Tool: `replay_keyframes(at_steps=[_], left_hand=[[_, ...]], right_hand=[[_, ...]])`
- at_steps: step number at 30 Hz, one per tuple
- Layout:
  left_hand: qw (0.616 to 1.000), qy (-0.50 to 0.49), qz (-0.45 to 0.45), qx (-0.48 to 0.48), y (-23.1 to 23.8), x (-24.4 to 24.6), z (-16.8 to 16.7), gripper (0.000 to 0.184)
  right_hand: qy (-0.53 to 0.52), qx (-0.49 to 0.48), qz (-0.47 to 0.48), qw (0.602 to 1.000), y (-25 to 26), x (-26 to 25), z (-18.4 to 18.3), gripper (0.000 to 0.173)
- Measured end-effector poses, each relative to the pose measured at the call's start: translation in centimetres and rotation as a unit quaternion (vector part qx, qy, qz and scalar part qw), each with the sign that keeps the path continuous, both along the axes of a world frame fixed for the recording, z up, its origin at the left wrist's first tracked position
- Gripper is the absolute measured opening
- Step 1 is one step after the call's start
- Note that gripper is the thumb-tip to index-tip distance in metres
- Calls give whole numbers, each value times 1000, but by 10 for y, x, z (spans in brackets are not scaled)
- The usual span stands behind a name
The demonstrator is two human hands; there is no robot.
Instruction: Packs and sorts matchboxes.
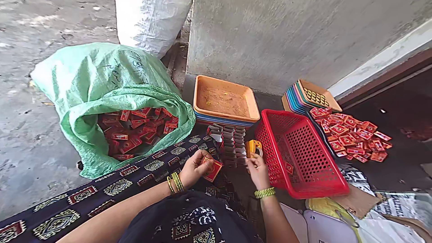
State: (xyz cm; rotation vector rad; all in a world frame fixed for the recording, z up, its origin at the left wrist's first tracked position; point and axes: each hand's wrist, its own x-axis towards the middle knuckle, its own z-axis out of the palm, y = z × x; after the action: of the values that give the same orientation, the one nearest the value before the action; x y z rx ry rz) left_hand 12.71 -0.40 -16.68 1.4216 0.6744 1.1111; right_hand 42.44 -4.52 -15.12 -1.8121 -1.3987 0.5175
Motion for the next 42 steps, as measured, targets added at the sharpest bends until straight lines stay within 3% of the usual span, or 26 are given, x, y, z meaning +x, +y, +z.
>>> replay_keyframes(at_steps=[3,7,13,18,24,29,32,35,38,42], left_hand=[[999,21,24,6,2,0,-3,19],[998,43,42,-2,4,2,-6,22],[997,54,49,-11,3,2,-6,22],[998,52,45,-8,3,2,-5,21],[997,63,45,7,5,0,-5,21],[997,67,41,4,5,1,-8,21],[997,62,33,17,4,1,-7,21],[997,65,33,30,5,0,-8,22],[996,70,28,40,5,0,-8,22],[996,67,15,65,4,0,-9,21]], right_hand=[[-116,-150,-163,968,11,83,-27,40],[-66,-254,-166,951,16,136,-73,49],[-2,-251,-135,959,31,146,-91,43],[45,-221,-155,962,36,143,-83,45],[197,-212,-221,931,14,133,-68,34],[197,-234,-236,922,1,127,-79,27],[130,-222,-241,936,4,122,-88,24],[-41,-236,-246,939,9,118,-87,21],[-198,-330,-238,892,20,102,-69,25],[-263,-438,-244,824,27,84,-52,33]])
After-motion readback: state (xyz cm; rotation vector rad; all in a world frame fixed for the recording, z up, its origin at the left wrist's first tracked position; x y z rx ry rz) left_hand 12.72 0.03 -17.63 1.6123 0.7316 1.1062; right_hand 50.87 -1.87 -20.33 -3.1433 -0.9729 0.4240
